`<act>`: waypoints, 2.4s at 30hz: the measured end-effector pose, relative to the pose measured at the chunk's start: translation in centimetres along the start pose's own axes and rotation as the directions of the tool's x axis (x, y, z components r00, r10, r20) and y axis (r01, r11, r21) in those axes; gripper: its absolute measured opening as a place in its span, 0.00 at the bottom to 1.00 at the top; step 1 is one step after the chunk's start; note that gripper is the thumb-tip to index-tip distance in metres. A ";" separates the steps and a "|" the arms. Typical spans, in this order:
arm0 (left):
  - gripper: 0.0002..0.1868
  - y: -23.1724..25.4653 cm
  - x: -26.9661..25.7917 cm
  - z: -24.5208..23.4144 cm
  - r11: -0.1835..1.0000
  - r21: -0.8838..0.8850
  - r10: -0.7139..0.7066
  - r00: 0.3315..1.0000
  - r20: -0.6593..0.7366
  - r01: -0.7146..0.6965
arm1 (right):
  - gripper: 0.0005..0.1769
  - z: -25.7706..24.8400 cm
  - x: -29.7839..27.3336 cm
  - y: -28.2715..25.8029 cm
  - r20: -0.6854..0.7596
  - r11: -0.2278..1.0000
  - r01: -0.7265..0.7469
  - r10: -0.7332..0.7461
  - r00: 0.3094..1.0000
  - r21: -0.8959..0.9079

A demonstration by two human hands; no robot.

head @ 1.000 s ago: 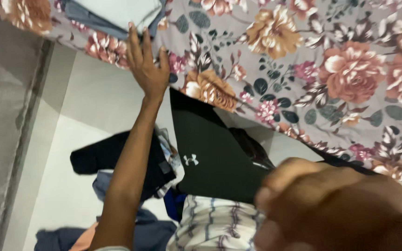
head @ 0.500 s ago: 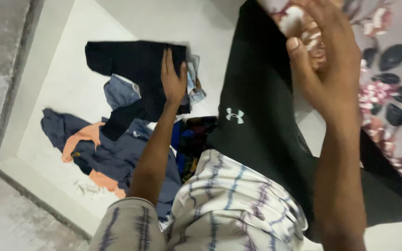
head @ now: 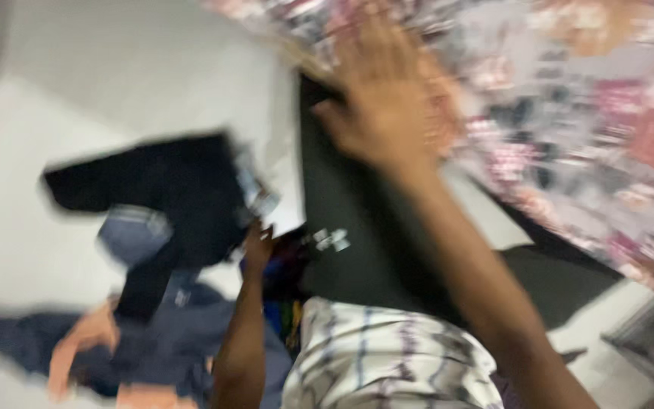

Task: The person folds a gray shirt, a pair of white pants, and another gray shirt on a floral patterned bedspread by hand.

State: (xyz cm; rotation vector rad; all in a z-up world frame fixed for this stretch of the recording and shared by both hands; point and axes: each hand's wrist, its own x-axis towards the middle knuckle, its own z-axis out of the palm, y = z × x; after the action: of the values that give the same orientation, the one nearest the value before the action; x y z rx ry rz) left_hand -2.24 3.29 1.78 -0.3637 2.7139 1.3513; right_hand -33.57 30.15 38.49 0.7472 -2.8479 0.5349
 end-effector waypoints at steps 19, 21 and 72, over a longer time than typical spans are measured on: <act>0.14 47.4 22.1 -7.0 0.681 -0.129 0.692 0.692 -0.206 -0.720 | 0.42 0.4 -7.4 0.8 -0.190 0.947 0.061 0.000 0.982 0.317; 0.15 50.5 22.0 -5.3 0.661 -0.127 0.737 0.672 -0.076 -0.739 | 0.36 -0.4 -8.8 1.0 -0.169 0.948 0.038 0.017 0.985 0.317; 0.15 55.3 16.7 2.2 0.472 0.383 0.863 0.505 -0.017 -0.794 | 0.29 -26.6 -28.1 39.4 -0.852 0.683 -0.720 0.446 0.276 0.124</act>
State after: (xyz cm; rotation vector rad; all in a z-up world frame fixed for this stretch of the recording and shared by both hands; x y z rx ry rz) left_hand -32.30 34.31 40.26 1.1000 3.3603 0.8991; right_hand -27.57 84.67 44.73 -0.6148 -2.0229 0.3616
